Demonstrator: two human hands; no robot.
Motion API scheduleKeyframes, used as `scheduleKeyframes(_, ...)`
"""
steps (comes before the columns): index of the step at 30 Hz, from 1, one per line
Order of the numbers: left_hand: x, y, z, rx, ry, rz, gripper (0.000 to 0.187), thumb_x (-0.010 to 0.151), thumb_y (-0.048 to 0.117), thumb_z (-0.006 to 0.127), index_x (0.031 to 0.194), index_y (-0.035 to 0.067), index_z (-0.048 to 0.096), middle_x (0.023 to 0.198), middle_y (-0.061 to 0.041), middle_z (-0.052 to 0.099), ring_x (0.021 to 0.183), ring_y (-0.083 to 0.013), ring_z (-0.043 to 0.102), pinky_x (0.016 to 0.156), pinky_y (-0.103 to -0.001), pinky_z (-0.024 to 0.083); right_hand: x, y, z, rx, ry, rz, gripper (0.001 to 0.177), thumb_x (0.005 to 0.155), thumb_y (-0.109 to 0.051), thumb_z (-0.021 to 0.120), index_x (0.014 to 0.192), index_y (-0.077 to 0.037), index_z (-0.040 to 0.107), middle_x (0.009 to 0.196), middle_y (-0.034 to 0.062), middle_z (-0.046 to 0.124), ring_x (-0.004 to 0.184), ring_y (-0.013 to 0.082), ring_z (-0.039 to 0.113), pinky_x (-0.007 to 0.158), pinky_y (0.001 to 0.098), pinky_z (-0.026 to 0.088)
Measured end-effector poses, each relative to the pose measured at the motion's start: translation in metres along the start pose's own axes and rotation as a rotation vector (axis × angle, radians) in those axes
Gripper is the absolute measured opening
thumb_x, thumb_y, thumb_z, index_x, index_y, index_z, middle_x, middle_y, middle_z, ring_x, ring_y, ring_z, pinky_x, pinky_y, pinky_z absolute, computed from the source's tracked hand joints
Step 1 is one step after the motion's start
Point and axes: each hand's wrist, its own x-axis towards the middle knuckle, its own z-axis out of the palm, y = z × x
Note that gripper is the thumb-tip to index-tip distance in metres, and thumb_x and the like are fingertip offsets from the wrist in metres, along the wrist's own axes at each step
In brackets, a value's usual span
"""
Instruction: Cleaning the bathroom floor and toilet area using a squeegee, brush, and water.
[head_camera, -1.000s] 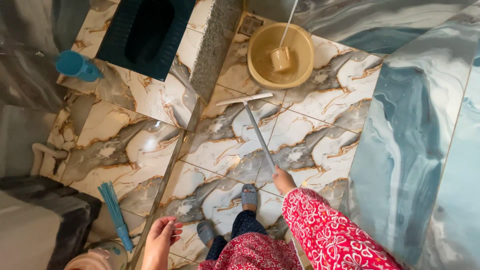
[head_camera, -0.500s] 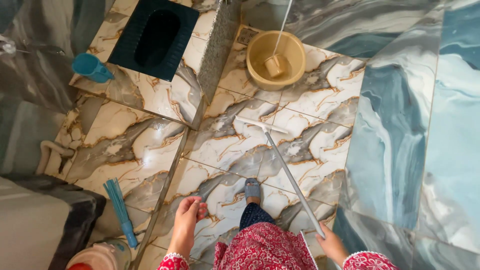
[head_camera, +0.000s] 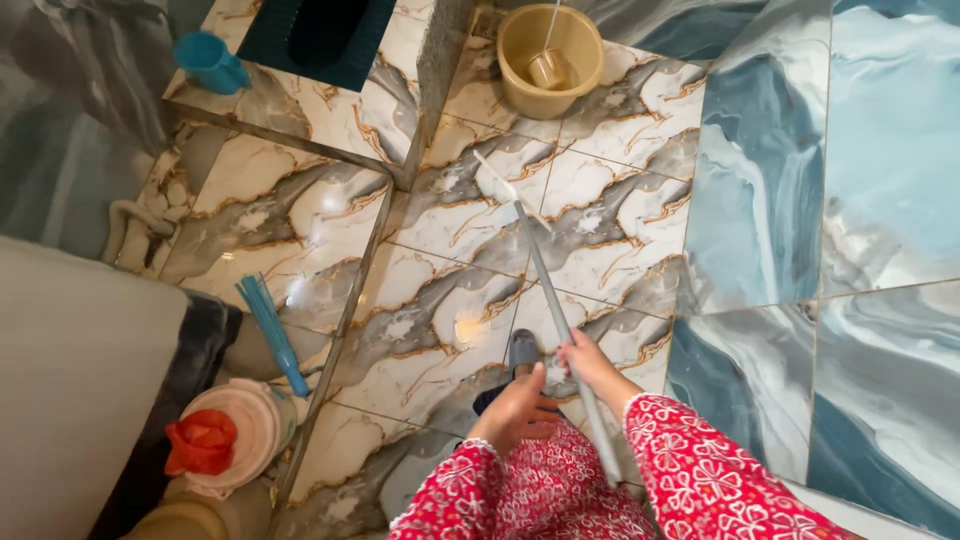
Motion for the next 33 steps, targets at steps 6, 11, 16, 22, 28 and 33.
scheduleKeyframes(6, 0.031, -0.071, -0.067, -0.225, 0.202, 0.11, 0.031, 0.102, 0.033, 0.061, 0.117, 0.009, 0.047, 0.073, -0.007, 0.052, 0.052, -0.0186, 0.049, 0.042, -0.035, 0.043, -0.072, -0.004, 0.135, 0.398, -0.22, 0.301, 0.064, 0.101, -0.058, 0.05, 0.145, -0.012, 0.054, 0.11, 0.0041, 0.066, 0.076, 0.0186, 0.055, 0.059, 0.0336, 0.044)
scheduleKeyframes(11, -0.039, -0.145, -0.184, -0.172, 0.294, 0.073, 0.031, 0.101, 0.033, 0.061, 0.112, 0.004, 0.054, 0.066, -0.005, 0.052, 0.045, -0.0154, 0.047, 0.038, -0.032, 0.038, -0.134, 0.011, 0.162, 0.258, -0.271, 0.364, 0.053, 0.097, -0.047, 0.052, 0.146, -0.026, 0.045, 0.134, -0.0013, 0.061, 0.114, 0.0143, 0.063, 0.087, 0.034, 0.051)
scheduleKeyframes(16, -0.146, -0.262, -0.285, 0.034, 0.493, 0.028, 0.039, 0.098, 0.038, 0.064, 0.111, 0.002, 0.063, 0.056, -0.005, 0.052, 0.036, -0.0169, 0.047, 0.033, -0.035, 0.036, -0.15, 0.062, 0.132, 0.157, -0.21, 0.462, 0.045, 0.098, -0.043, 0.057, 0.136, -0.018, 0.056, 0.129, 0.0043, 0.062, 0.106, 0.0202, 0.065, 0.081, 0.0361, 0.051)
scheduleKeyframes(22, -0.207, -0.324, -0.337, -0.12, 0.403, -0.073, 0.038, 0.097, 0.04, 0.059, 0.11, 0.005, 0.066, 0.053, -0.009, 0.049, 0.035, -0.0192, 0.044, 0.032, -0.036, 0.035, -0.137, 0.069, 0.101, -0.003, -0.128, 0.432, 0.041, 0.1, -0.039, 0.056, 0.13, -0.012, 0.06, 0.121, 0.0071, 0.061, 0.102, 0.0221, 0.066, 0.08, 0.036, 0.054)
scheduleKeyframes(28, -0.169, -0.366, -0.374, 0.056, 0.516, -0.114, 0.042, 0.1, 0.04, 0.058, 0.113, 0.001, 0.069, 0.061, -0.014, 0.058, 0.043, -0.0249, 0.053, 0.041, -0.039, 0.042, -0.12, 0.05, 0.104, -0.084, -0.128, 0.414, 0.039, 0.101, -0.038, 0.054, 0.127, -0.01, 0.061, 0.118, 0.0073, 0.061, 0.099, 0.022, 0.066, 0.077, 0.0355, 0.053)
scheduleKeyframes(33, -0.15, -0.3, -0.312, 0.991, 0.818, -0.331, 0.043, 0.108, 0.043, 0.034, 0.118, 0.005, 0.051, 0.111, -0.025, 0.072, 0.106, -0.0433, 0.069, 0.091, -0.055, 0.054, -0.126, 0.027, 0.103, -0.178, -0.163, 0.376, 0.034, 0.103, -0.036, 0.051, 0.125, -0.013, 0.061, 0.118, 0.0042, 0.063, 0.099, 0.0165, 0.067, 0.075, 0.0298, 0.054)
